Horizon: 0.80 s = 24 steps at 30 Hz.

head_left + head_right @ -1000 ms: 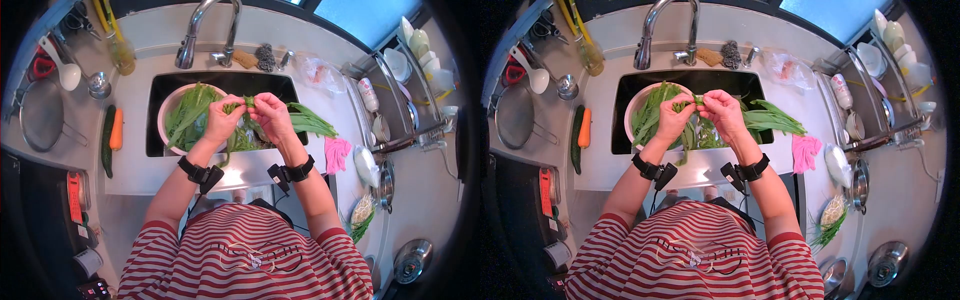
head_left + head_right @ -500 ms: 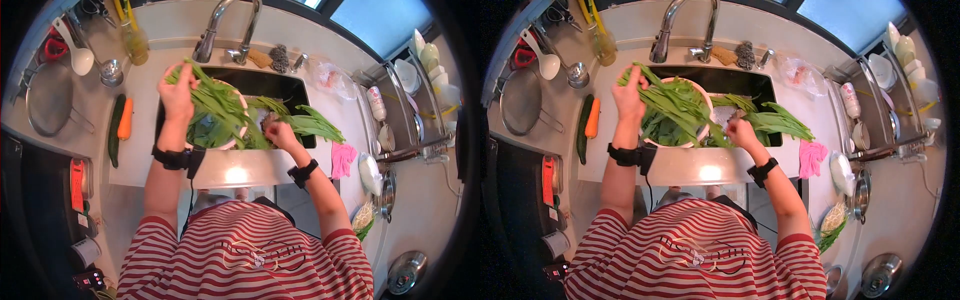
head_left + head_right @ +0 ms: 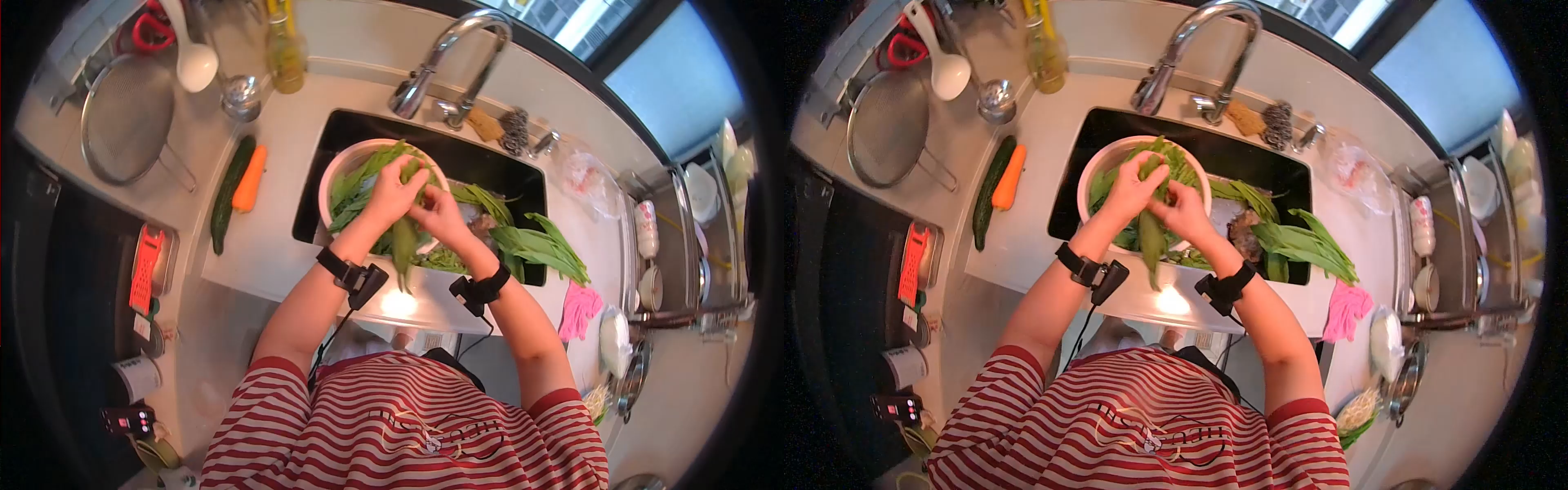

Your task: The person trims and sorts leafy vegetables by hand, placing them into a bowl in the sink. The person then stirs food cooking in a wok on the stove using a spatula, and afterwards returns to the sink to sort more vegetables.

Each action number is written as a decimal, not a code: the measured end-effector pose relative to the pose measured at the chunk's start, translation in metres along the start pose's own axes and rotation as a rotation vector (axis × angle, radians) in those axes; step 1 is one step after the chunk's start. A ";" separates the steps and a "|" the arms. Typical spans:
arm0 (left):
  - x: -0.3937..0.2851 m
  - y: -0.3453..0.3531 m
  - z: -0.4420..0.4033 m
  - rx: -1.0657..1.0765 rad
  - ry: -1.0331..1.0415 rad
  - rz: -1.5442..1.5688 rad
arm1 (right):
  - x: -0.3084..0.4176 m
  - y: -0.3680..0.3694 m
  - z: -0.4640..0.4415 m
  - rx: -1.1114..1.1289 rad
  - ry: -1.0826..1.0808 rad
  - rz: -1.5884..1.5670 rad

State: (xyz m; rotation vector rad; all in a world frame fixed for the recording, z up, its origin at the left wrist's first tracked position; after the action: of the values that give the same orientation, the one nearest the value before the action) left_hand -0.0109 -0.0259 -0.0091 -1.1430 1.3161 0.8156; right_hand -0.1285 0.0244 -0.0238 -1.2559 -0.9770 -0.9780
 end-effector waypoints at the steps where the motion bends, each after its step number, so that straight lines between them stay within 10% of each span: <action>1: 0.002 -0.009 0.004 0.013 0.068 -0.047 | -0.006 0.003 -0.006 -0.023 0.148 -0.165; 7: 0.076 -0.077 0.037 -0.096 -0.003 -0.114 | -0.083 -0.011 -0.071 -0.131 0.577 -0.234; 11: 0.071 -0.113 0.089 -0.054 -0.190 -0.180 | -0.113 -0.020 -0.096 0.201 0.525 0.771; 13: 0.065 -0.118 0.114 -0.047 -0.096 -0.355 | -0.111 -0.009 -0.092 0.172 0.024 1.186; 16: 0.081 -0.109 0.145 -0.082 0.040 -0.602 | -0.100 0.011 -0.096 0.568 -0.161 1.453; 19: 0.077 -0.099 0.152 -0.083 0.105 -0.682 | -0.122 0.028 -0.116 0.442 -0.522 1.714; 24: 0.081 -0.099 0.149 -0.113 0.079 -0.678 | -0.153 0.045 -0.138 0.606 -0.184 1.668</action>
State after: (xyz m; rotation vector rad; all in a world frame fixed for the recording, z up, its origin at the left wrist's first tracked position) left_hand 0.1382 0.0753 -0.0876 -1.5965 0.8539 0.3454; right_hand -0.1242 -0.1032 -0.1913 -1.1247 -0.0641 0.6958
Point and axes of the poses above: each hand's wrist, its own z-axis away from the middle knuckle, its own y-axis out of the palm, x = y × z, the point moved 3 cm from there along -z, towards the middle knuckle, and after that the axes turned 7 degrees about -z, right-handed, at the moved point
